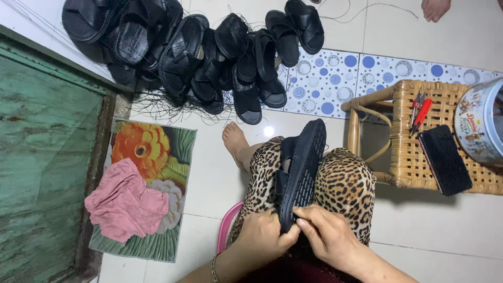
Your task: The person sits on the floor and sews a black slipper using a needle and thread. They hold the slipper on their lap, pull the thread through the sole, and occasionally pick up another slipper from a pile nearby. A smartphone is briefly handled and placed on a chair.
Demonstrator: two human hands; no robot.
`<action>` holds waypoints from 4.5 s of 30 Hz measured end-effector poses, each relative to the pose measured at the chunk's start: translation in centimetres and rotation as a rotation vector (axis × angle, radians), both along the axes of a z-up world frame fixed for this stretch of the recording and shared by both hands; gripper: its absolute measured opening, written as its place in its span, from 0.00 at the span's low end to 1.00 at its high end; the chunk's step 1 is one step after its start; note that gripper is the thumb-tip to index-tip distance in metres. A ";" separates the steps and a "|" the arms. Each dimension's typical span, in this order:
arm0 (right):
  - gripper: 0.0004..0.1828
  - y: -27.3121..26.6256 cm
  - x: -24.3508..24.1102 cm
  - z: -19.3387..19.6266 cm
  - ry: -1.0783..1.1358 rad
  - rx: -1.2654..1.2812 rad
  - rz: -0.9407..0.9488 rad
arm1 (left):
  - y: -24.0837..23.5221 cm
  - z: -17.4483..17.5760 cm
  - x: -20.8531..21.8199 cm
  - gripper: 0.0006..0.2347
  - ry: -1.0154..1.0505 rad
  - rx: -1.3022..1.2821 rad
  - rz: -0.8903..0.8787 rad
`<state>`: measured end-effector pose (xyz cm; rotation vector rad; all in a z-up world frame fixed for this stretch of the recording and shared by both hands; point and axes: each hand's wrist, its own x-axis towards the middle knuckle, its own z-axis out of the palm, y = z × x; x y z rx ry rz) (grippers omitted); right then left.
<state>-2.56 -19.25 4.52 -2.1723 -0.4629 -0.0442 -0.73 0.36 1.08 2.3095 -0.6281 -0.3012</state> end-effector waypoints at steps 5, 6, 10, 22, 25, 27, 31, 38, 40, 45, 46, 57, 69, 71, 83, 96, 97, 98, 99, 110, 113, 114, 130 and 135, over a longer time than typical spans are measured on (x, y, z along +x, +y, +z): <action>0.08 -0.1 1.9 2.7 0.073 -0.162 0.072 | -0.5 -1.2 -1.2 0.17 -0.060 0.111 -0.007; 0.07 0.0 2.3 3.2 0.077 -0.197 0.062 | -0.6 -1.0 -1.2 0.17 -0.063 0.102 0.010; 0.15 -1.7 0.6 -0.4 0.153 -0.054 -0.106 | -0.1 0.9 -0.1 0.22 -0.029 -0.026 -0.033; 0.15 -2.0 -0.5 -1.2 -0.149 0.178 -0.158 | 0.0 1.9 -1.1 0.16 0.873 -0.948 0.528; 0.16 -2.2 -0.1 -1.2 -0.211 0.141 -0.104 | 1.6 2.2 -0.7 0.16 1.316 -1.067 0.560; 0.15 -2.4 0.0 -1.2 -0.184 0.161 -0.071 | 2.4 2.8 -0.1 0.13 1.395 -1.030 0.388; 0.15 -2.7 -0.1 -2.1 -0.179 0.176 -0.090 | 3.8 1.6 0.0 0.11 1.477 -1.057 0.506; 0.14 -3.0 -0.8 -2.9 -0.107 0.187 -0.145 | 6.0 -0.6 -0.3 0.06 1.422 -1.081 0.679; 0.15 -3.1 -0.6 -2.8 -0.090 0.204 -0.135 | 6.6 -0.5 -0.7 0.07 1.483 -0.978 0.620; 0.13 -2.9 -0.1 -2.2 -0.131 0.252 -0.055 | 9.1 -0.4 -1.8 0.07 1.543 -0.987 0.563; 0.13 -2.9 0.0 -2.1 -0.126 0.252 -0.055 | 9.4 0.3 -2.1 0.07 1.547 -0.986 0.567; 0.13 -3.3 0.2 -2.0 -0.144 0.240 -0.012 | 15.4 -5.1 1.5 0.13 0.299 0.733 0.125; 0.14 -3.1 -0.1 -3.0 -0.244 0.207 -0.082 | -0.8 -1.8 0.4 0.07 1.092 -1.317 0.684; 0.15 -3.2 -0.2 -3.4 -0.247 0.200 -0.089 | 0.1 -2.4 -0.5 0.06 1.239 -1.287 0.610; 0.14 -2.9 0.6 -2.5 -0.212 0.240 -0.024 | 4.4 6.1 2.1 0.12 1.008 -1.263 0.140; 0.16 -3.1 0.3 -2.4 -0.200 0.206 -0.027 | 0.1 6.1 3.9 0.11 0.133 -0.290 -0.184; 0.16 -3.3 0.2 -2.3 -0.197 0.206 -0.028 | 0.1 6.8 3.7 0.11 0.136 -0.290 -0.184; 0.16 -3.4 0.1 -2.3 -0.173 0.225 -0.006 | 0.1 7.5 3.5 0.12 0.081 -0.294 -0.210; 0.15 -3.6 0.1 -2.3 -0.154 0.247 0.017 | 0.2 8.2 3.4 0.12 0.021 -0.296 -0.236; 0.27 -7.6 -1.9 -1.9 0.406 -0.069 0.321 | -0.1 4.4 0.7 0.24 0.131 -0.248 0.058; 0.30 -7.0 -3.3 -2.3 0.455 -0.159 0.257 | -1.4 4.4 -0.1 0.34 0.078 -0.108 0.065; 0.31 -7.0 -3.5 -2.6 0.452 -0.184 0.226 | -1.9 4.4 -0.1 0.32 -0.072 -0.042 0.051; 0.41 -1.1 -2.6 -3.1 0.834 0.997 -0.340 | -2.5 3.5 3.0 0.31 -0.003 -0.111 -0.057; 0.13 -2.2 -4.6 -3.1 0.780 1.319 -0.538 | -1.9 3.9 3.2 0.27 -0.094 -0.092 -0.085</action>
